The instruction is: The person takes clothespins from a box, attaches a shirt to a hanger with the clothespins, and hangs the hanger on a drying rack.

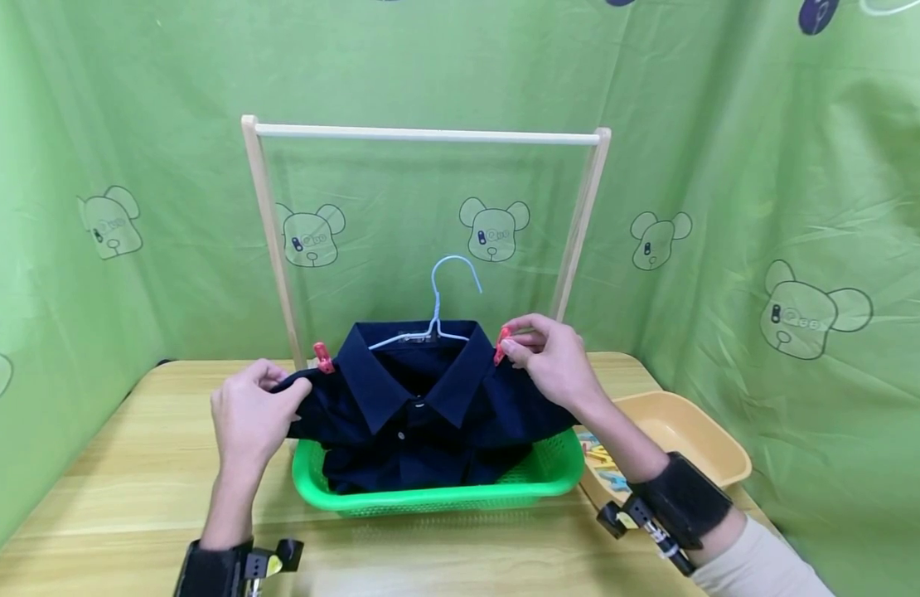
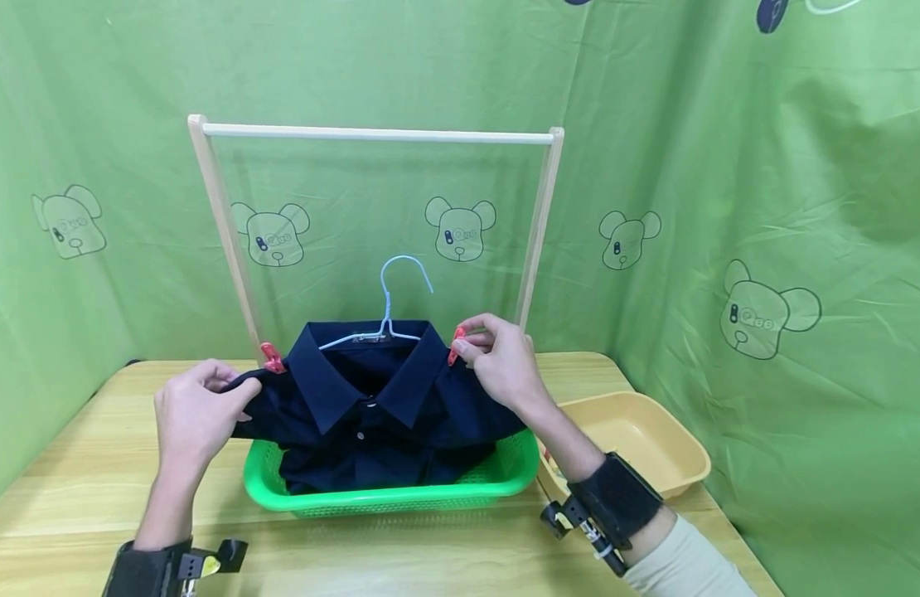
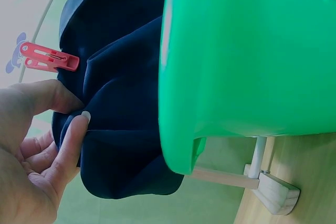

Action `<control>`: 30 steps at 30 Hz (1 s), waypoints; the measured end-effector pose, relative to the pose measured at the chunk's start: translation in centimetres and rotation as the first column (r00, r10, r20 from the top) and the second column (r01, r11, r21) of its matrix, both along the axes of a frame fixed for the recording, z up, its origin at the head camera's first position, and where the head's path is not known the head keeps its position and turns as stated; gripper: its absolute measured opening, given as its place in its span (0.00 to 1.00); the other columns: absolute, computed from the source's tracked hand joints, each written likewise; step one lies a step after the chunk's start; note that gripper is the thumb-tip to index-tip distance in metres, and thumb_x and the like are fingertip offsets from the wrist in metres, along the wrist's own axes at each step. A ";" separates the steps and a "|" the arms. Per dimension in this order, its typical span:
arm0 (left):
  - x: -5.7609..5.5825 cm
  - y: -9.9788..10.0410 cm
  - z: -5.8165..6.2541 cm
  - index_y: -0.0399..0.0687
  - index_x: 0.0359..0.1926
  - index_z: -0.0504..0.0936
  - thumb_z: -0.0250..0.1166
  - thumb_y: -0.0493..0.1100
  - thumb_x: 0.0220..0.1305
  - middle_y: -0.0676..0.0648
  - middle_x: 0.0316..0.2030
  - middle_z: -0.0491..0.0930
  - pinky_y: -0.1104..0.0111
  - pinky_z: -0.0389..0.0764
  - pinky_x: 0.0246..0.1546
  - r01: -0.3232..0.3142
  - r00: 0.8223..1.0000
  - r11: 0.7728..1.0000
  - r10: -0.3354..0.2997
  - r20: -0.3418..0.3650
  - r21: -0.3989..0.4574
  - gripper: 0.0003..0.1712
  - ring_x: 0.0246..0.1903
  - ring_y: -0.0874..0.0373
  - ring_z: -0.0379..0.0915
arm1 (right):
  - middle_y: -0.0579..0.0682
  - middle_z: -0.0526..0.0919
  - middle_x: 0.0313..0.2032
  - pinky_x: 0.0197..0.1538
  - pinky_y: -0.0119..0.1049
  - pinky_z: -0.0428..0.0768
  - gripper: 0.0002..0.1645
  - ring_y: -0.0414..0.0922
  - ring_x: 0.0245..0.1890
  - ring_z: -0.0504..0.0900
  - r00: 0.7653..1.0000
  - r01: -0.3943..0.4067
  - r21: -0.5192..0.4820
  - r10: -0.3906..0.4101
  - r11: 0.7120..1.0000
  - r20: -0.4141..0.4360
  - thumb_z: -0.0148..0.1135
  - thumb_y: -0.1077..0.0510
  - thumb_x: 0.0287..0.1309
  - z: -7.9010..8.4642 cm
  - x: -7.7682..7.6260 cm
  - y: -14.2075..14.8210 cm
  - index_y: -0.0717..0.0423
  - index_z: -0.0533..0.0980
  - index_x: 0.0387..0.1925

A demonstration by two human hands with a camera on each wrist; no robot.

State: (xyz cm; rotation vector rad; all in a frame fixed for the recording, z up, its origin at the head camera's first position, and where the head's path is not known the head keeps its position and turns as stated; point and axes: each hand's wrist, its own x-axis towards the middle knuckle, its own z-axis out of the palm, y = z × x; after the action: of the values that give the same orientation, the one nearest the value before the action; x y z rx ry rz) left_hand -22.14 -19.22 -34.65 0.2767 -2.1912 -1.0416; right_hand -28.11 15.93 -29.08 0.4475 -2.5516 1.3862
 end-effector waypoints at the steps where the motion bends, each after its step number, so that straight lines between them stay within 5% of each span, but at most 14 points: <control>1: 0.0 0.0 0.0 0.48 0.25 0.85 0.71 0.43 0.50 0.49 0.21 0.85 0.66 0.71 0.31 -0.001 1.000 1.000 0.001 0.000 -0.001 0.05 0.25 0.53 0.81 | 0.59 0.89 0.45 0.42 0.41 0.86 0.15 0.49 0.39 0.89 1.000 0.001 0.002 -0.001 1.000 -0.001 0.64 0.60 0.66 0.0 0.0 0.0 0.59 0.80 0.53; 30: 0.0 0.0 0.0 0.47 0.26 0.86 0.71 0.44 0.49 0.47 0.23 0.85 0.63 0.71 0.32 0.008 1.000 1.000 -0.008 -0.011 -0.001 0.05 0.28 0.50 0.80 | 0.56 0.90 0.44 0.40 0.37 0.85 0.17 0.49 0.42 0.90 1.000 0.016 0.024 -0.016 1.000 -0.011 0.67 0.55 0.65 -0.2 0.1 0.1 0.56 0.81 0.52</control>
State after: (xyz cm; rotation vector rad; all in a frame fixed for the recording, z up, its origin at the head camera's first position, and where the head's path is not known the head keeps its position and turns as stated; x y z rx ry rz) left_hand -22.17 -19.22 -34.64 0.2611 -2.1845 -1.0448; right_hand -28.06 16.04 -29.27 0.4362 -2.5603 1.3450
